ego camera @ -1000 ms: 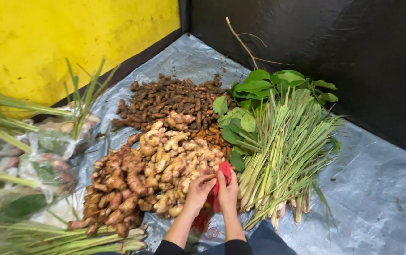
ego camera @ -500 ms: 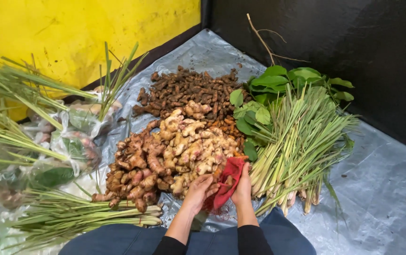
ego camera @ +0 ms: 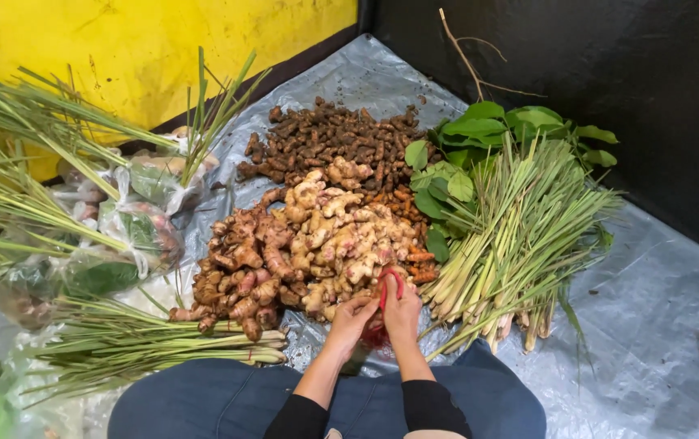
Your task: Cleaning and sorting harvested ginger roots and lemongrass stalks using a cloth.
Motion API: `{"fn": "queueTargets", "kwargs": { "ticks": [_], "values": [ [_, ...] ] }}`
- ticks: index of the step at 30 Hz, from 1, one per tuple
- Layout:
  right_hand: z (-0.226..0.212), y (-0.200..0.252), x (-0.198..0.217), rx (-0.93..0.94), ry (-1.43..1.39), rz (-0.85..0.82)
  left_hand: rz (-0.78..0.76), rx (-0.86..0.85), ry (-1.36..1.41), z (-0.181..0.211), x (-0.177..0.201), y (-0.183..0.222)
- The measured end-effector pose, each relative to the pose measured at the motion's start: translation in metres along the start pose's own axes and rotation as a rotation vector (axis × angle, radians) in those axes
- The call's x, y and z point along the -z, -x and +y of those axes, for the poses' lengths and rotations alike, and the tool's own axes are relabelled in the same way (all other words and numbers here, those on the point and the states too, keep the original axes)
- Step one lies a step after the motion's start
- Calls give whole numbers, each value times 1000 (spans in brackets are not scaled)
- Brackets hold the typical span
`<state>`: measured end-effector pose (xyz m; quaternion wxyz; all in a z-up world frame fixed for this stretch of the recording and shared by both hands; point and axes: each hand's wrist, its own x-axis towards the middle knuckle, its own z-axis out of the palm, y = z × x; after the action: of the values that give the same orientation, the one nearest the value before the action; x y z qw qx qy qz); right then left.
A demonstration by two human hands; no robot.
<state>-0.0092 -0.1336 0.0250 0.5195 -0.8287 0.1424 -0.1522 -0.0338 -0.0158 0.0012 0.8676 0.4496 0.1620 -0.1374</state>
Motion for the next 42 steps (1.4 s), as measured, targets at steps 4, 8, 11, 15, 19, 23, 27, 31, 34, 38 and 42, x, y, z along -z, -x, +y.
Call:
{"fn": "queueTargets", "kwargs": {
  "ticks": [4,8,11,15,19,23,27,31,34,38,42],
  "values": [
    [-18,9,5,129,28,80,25,-32,-52,3,3,8],
    [6,3,-3,-2,6,34,26,-18,32,0,13,6],
    [-2,18,-10,-235,-234,-123,93,-71,68,-17,30,-9],
    [5,42,-17,-265,-320,-356,185,-126,-17,-27,45,-3],
    [15,55,-12,-92,-214,-343,235,-208,-178,-30,60,5],
    [36,67,-20,9,-20,-308,282,-273,-204,-22,61,22],
    [57,78,-29,165,139,-302,296,-264,-201,-33,84,19],
    [22,106,-10,226,99,-306,294,-221,-131,-42,99,24],
    [29,106,-5,196,137,-282,224,-205,-121,-36,93,40],
    [0,104,16,79,65,-227,164,-214,-66,-19,73,68],
    [-54,111,37,-177,-286,-237,136,-205,51,16,46,103]
  ]
}}
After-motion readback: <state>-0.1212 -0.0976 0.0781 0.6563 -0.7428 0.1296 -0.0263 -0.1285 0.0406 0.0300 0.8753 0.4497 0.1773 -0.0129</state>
